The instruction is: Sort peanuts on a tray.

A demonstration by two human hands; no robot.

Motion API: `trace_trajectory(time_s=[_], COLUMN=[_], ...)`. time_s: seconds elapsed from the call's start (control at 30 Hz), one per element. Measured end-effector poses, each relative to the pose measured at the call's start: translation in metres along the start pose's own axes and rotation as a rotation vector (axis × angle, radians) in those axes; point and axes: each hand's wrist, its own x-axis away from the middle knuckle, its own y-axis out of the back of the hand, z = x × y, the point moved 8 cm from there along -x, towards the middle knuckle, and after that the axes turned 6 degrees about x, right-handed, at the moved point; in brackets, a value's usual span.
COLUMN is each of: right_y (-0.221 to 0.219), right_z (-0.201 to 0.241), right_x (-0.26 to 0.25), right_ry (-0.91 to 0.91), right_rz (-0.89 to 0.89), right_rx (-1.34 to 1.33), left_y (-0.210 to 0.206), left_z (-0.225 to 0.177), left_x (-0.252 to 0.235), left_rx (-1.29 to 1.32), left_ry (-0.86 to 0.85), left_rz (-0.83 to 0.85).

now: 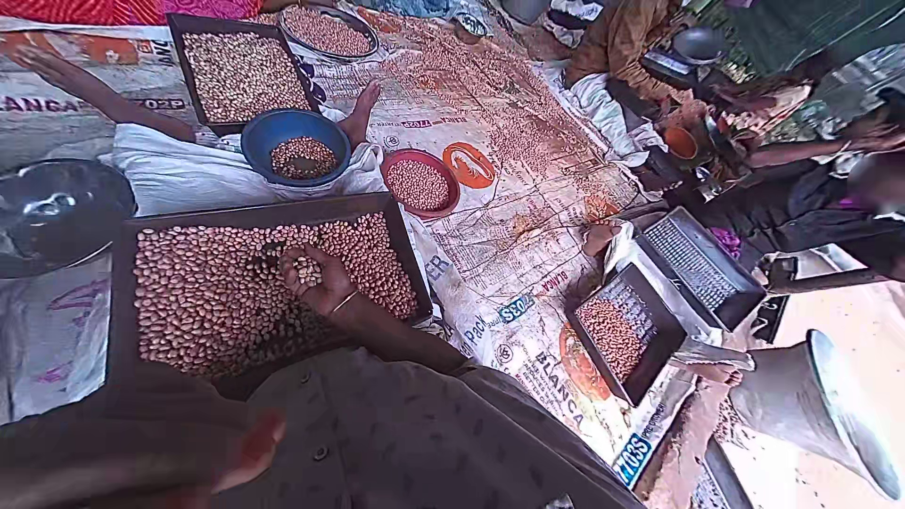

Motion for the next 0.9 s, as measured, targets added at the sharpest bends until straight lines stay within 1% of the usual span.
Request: trace_trajectory(time_s=[0.03, 0.1, 0.13, 0.17, 0.2, 0.27, 0.33, 0.4, 0.47, 0.53, 0.57, 0.63, 0.67, 0.73, 0.8, 0.83, 0.87, 0.9], right_y=[-0.001, 0.0, 0.002, 0.004, 0.006, 0.011, 0.016, 0.023, 0.027, 0.025, 0.019, -0.01, -0.037, -0.117, -0.208, -0.239, -0.257, -0.266], right_z=[0.002, 0.007, 0.01, 0.014, 0.017, 0.022, 0.024, 0.023, 0.022, 0.022, 0.024, 0.035, 0.049, 0.09, 0.142, 0.164, 0.181, 0.191], right_x=[0.002, 0.007, 0.01, 0.012, 0.015, 0.023, 0.028, 0.032, 0.034, 0.033, 0.03, 0.011, -0.004, -0.039, -0.07, -0.085, -0.098, -0.103], right_ry=[0.006, 0.027, 0.045, 0.06, 0.069, 0.079, 0.076, 0.08, 0.077, 0.066, 0.063, 0.085, 0.12, 0.248, 0.433, 0.52, 0.6, 0.676], right_rz=[-0.012, -0.053, -0.07, -0.088, -0.12, -0.174, -0.205, -0.245, -0.281, -0.322, -0.337, -0.305, -0.242, -0.025, 0.134, 0.103, 0.02, -0.048], right_rx=[-0.004, -0.016, -0.025, -0.036, -0.046, -0.068, -0.076, -0.075, -0.072, -0.063, -0.06, -0.047, -0.031, 0.077, 0.338, 0.492, 0.644, 0.778], left_y=[0.002, 0.017, 0.025, 0.034, 0.044, 0.067, 0.091, 0.113, 0.131, 0.147, 0.153, 0.161, 0.164, 0.167, 0.168, 0.166, 0.163, 0.161], left_z=[0.008, 0.034, 0.045, 0.056, 0.068, 0.092, 0.112, 0.124, 0.131, 0.136, 0.14, 0.146, 0.147, 0.15, 0.151, 0.151, 0.151, 0.15], left_x=[-0.008, -0.002, 0.002, 0.007, 0.013, 0.029, 0.043, 0.057, 0.072, 0.091, 0.101, 0.117, 0.121, 0.122, 0.122, 0.123, 0.125, 0.125], left_rx=[-0.088, -0.205, -0.244, -0.297, -0.352, -0.433, -0.574, -0.784, -0.912, -0.901, -0.847, -0.698, -0.633, -0.579, -0.614, -0.653, -0.702, -0.758], left_ry=[0.123, 0.246, 0.268, 0.294, 0.318, 0.343, 0.391, 0.459, 0.484, 0.49, 0.493, 0.5, 0.501, 0.514, 0.537, 0.548, 0.561, 0.57], left_rz=[-0.128, -0.018, 0.01, -0.005, -0.053, -0.195, -0.345, -0.482, -0.612, -0.777, -0.875, -1.058, -1.115, -1.161, -1.137, -1.107, -1.071, -1.027])
